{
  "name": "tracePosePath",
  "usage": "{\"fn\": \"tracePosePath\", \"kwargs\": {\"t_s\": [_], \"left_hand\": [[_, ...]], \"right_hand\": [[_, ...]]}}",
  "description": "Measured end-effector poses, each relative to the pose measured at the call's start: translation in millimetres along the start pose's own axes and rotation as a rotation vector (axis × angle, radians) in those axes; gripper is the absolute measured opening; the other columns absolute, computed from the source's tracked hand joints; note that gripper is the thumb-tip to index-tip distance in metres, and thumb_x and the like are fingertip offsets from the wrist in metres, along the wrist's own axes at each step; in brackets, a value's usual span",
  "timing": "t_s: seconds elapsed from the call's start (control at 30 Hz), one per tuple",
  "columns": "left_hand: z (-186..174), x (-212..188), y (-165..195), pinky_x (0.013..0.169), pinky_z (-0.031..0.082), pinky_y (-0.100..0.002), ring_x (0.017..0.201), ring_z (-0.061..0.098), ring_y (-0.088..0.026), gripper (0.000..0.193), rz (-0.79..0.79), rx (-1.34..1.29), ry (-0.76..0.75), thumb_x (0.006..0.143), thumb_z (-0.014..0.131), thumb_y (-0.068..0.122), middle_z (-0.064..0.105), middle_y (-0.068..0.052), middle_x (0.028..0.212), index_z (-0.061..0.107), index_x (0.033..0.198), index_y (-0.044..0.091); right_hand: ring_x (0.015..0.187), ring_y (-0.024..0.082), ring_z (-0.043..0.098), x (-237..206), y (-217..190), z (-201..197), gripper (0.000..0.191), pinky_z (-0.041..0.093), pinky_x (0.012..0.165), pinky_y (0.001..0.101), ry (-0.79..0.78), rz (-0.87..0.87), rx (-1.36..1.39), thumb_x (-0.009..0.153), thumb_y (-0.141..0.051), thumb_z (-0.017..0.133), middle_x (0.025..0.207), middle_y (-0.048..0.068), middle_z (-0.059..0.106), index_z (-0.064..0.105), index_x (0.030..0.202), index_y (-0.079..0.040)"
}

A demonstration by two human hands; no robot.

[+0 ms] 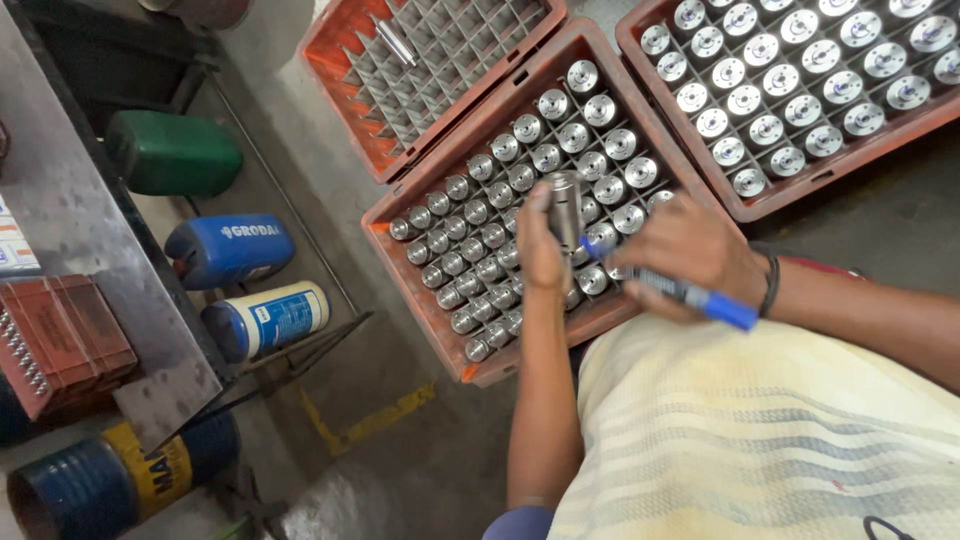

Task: The person picks machined metal cylindrical parts one at a time from a divider tray and marks each with a blue marker, placing marked parts back into the tray. Around 00:30 the person carries a full tray of parts to another table and continues marking parts from the trays.

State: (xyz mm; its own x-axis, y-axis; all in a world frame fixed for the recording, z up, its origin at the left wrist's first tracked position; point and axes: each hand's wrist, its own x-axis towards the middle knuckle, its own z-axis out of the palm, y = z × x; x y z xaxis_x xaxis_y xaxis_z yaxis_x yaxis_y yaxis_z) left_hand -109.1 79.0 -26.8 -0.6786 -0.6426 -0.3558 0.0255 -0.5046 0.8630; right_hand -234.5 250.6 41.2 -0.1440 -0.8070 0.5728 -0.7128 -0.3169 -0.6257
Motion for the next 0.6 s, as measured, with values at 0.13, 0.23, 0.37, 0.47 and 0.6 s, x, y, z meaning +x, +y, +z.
{"fn": "tracePosePath", "kwargs": {"t_s": [0.13, 0.23, 0.37, 0.47, 0.6], "left_hand": [[7, -6, -25, 0.074, 0.051, -0.026, 0.082, 0.062, -0.012, 0.033, -0.026, -0.078, 0.116, 0.11, 0.049, 0.032, 0.066, -0.005, 0.097, 0.066, 0.114, 0.004], [4, -6, -25, 0.075, 0.053, -0.027, 0.082, 0.064, -0.011, 0.032, -0.007, -0.099, 0.109, 0.107, 0.05, 0.032, 0.067, -0.004, 0.098, 0.065, 0.117, 0.005], [4, -3, -24, 0.057, 0.05, -0.035, 0.066, 0.06, -0.015, 0.019, -0.036, -0.024, 0.073, 0.096, 0.064, 0.016, 0.062, -0.006, 0.091, 0.055, 0.111, 0.01], [9, -1, -21, 0.062, 0.053, -0.034, 0.072, 0.064, -0.016, 0.02, -0.03, -0.117, 0.022, 0.096, 0.062, 0.019, 0.065, -0.008, 0.091, 0.057, 0.111, 0.005], [15, -2, -3, 0.064, 0.054, -0.038, 0.067, 0.068, -0.025, 0.024, -0.012, 0.229, 0.083, 0.096, 0.059, 0.027, 0.07, -0.013, 0.083, 0.058, 0.107, 0.006]], "right_hand": [[0.079, 0.029, 0.063, -5, 0, 6, 0.022, 0.046, 0.078, 0.0433, 0.034, 0.124, 0.018, 0.079, -0.01, 0.073, 0.089, 0.009, 0.069, 0.07, 0.101, -0.007], [0.081, 0.03, 0.064, -9, -1, 8, 0.022, 0.047, 0.08, 0.0427, 0.022, 0.11, 0.055, 0.08, -0.01, 0.073, 0.089, 0.01, 0.068, 0.07, 0.101, -0.007], [0.082, 0.028, 0.065, -9, -2, 8, 0.021, 0.048, 0.081, 0.0422, 0.031, 0.143, 0.069, 0.081, -0.01, 0.072, 0.091, 0.009, 0.07, 0.07, 0.101, -0.006], [0.083, 0.029, 0.065, -9, -2, 7, 0.019, 0.048, 0.083, 0.0424, 0.077, 0.226, 0.042, 0.081, -0.009, 0.072, 0.091, 0.01, 0.07, 0.071, 0.1, -0.004], [0.08, 0.027, 0.067, -10, -2, 3, 0.016, 0.049, 0.081, 0.0423, -0.023, 0.15, 0.087, 0.081, -0.01, 0.072, 0.087, 0.01, 0.072, 0.072, 0.096, -0.004]]}}
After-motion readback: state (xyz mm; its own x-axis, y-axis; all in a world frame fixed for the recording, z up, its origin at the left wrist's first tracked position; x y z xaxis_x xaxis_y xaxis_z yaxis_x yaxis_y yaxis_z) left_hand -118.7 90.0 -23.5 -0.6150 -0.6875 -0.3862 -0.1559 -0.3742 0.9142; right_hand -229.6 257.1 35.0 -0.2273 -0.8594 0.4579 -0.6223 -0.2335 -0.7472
